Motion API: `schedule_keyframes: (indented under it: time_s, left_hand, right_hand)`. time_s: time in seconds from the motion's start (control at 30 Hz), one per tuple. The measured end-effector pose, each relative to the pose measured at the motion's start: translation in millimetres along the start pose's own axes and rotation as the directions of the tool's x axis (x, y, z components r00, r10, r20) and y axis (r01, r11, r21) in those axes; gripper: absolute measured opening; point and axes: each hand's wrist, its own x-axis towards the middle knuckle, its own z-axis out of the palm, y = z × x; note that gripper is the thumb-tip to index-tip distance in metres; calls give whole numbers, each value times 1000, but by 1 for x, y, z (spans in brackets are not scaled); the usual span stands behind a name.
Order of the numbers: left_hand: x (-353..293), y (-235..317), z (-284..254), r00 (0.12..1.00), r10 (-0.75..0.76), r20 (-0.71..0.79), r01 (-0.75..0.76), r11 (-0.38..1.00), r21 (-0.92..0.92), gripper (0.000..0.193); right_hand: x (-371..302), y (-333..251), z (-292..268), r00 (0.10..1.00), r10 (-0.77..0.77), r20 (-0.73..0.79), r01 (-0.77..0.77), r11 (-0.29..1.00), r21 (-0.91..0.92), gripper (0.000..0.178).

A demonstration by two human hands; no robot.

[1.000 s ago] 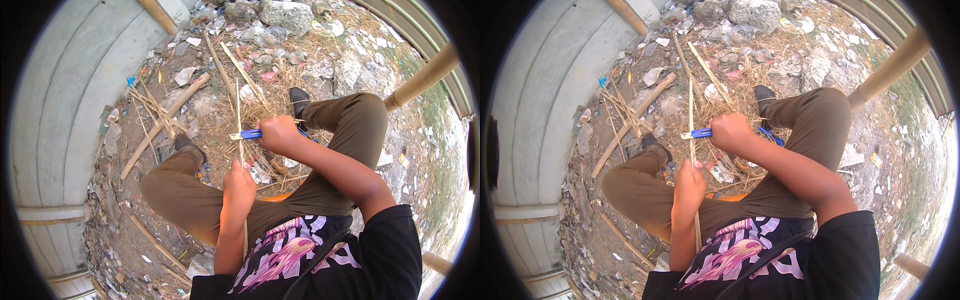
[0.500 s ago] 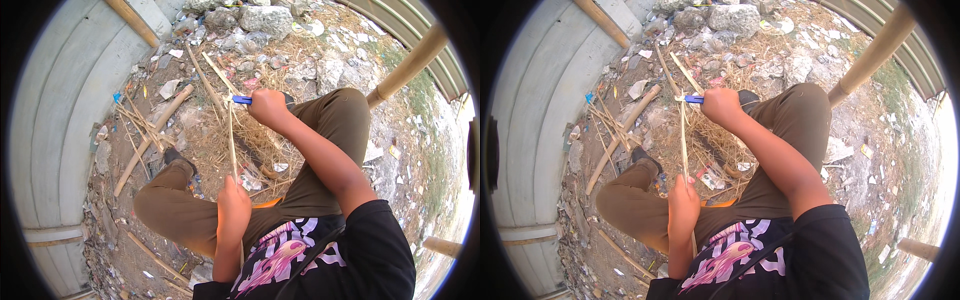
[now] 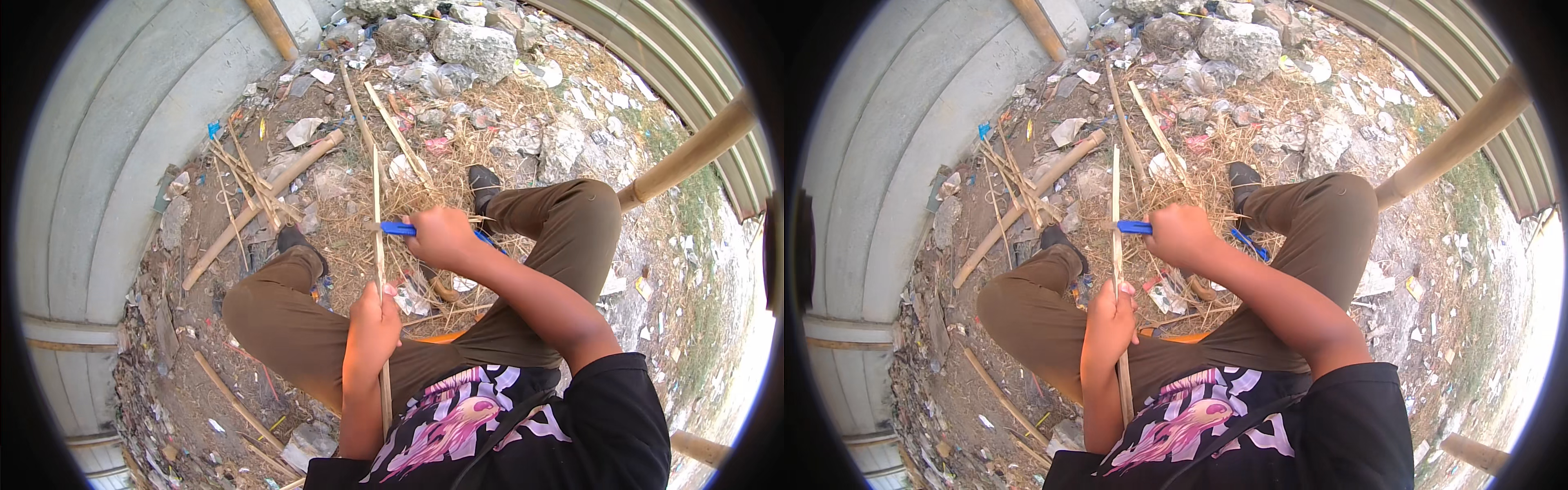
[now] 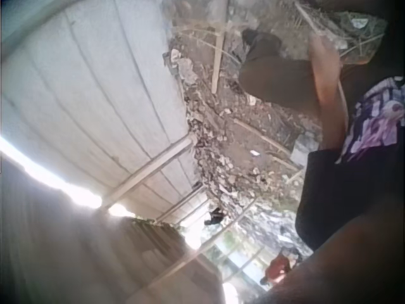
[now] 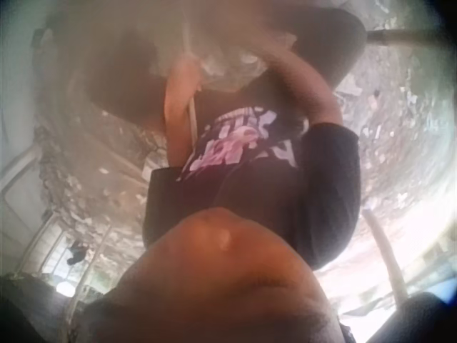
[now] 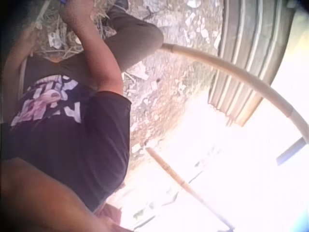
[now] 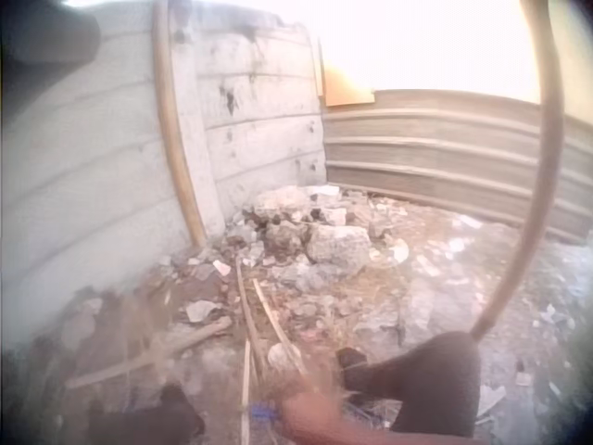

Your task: The person sits on the ground and uses a blue utility knife to shave and sharpen a thin wooden stick. They then switch to a metal file to smooth the stick's surface. Finally, they pick up a larger bamboo pole and use the utility knife to shave its surface.

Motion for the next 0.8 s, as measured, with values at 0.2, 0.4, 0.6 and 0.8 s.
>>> schedule_keyframes:
  time_s: [0.2, 0.4, 0.6, 0.8]
  left_hand:
    - [1, -16, -3, 984, 91, -151, -74, 990, 118, 20]
    - [5, -18, 5, 967, 169, -191, -107, 949, 297, 16]
    - [0, -13, 7, 969, 157, -192, -89, 942, 322, 17]
    - [-1, 0, 8, 981, 64, -185, 8, 931, 365, 17]
  right_hand:
    - [-22, -17, 20, 985, -159, 62, 162, 985, -50, 19]
    - [-18, -8, 31, 988, -156, 0, 156, 987, -25, 15]
    - [1, 3, 34, 986, -134, -95, 131, 991, -33, 15]
    - [15, 7, 37, 982, -118, -146, 113, 993, -41, 16]
